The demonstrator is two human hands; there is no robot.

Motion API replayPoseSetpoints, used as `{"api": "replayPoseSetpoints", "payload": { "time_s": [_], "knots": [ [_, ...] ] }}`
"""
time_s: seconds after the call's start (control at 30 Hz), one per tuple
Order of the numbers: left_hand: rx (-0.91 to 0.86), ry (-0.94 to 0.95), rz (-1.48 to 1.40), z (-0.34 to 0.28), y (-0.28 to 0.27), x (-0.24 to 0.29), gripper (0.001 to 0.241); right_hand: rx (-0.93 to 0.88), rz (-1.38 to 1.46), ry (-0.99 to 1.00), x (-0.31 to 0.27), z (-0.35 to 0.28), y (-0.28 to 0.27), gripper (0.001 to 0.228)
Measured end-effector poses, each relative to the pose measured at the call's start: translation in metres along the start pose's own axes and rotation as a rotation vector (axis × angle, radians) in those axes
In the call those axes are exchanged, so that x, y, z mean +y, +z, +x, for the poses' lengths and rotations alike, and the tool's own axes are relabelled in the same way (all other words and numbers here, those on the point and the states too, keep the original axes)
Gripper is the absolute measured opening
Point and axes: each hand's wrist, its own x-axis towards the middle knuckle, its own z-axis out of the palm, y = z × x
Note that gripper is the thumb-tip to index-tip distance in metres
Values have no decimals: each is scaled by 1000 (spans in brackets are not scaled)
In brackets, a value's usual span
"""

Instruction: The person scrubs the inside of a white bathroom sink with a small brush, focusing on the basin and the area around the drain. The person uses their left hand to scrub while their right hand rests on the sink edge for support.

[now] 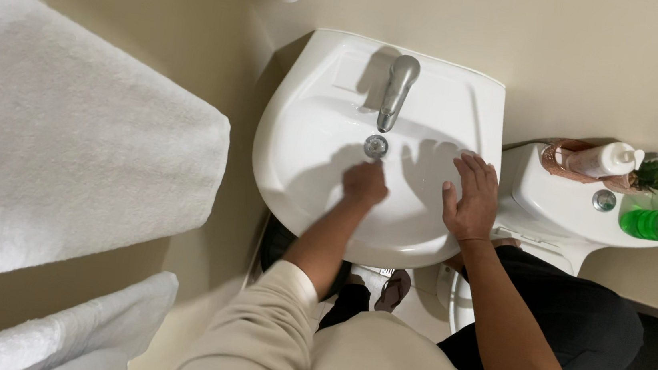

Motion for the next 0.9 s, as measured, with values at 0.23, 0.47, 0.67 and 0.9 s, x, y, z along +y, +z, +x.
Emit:
{"api": "replayPoseSetpoints", "payload": {
  "time_s": [0.23,0.47,0.67,0.9],
  "knots": [
    [-222,64,-272,-17,-13,32,52,-18,9,-4,-5,1,-5,45],
    [95,56,354,37,-51,-103,18,1,-15,-17,1,-2,0,45],
    [-74,30,-186,-5,-24,-19,48,-11,-15,13,-4,0,-3,45],
    [-301,256,-235,-32,-36,52,52,-18,-1,-5,-2,4,-3,47]
  ]
}}
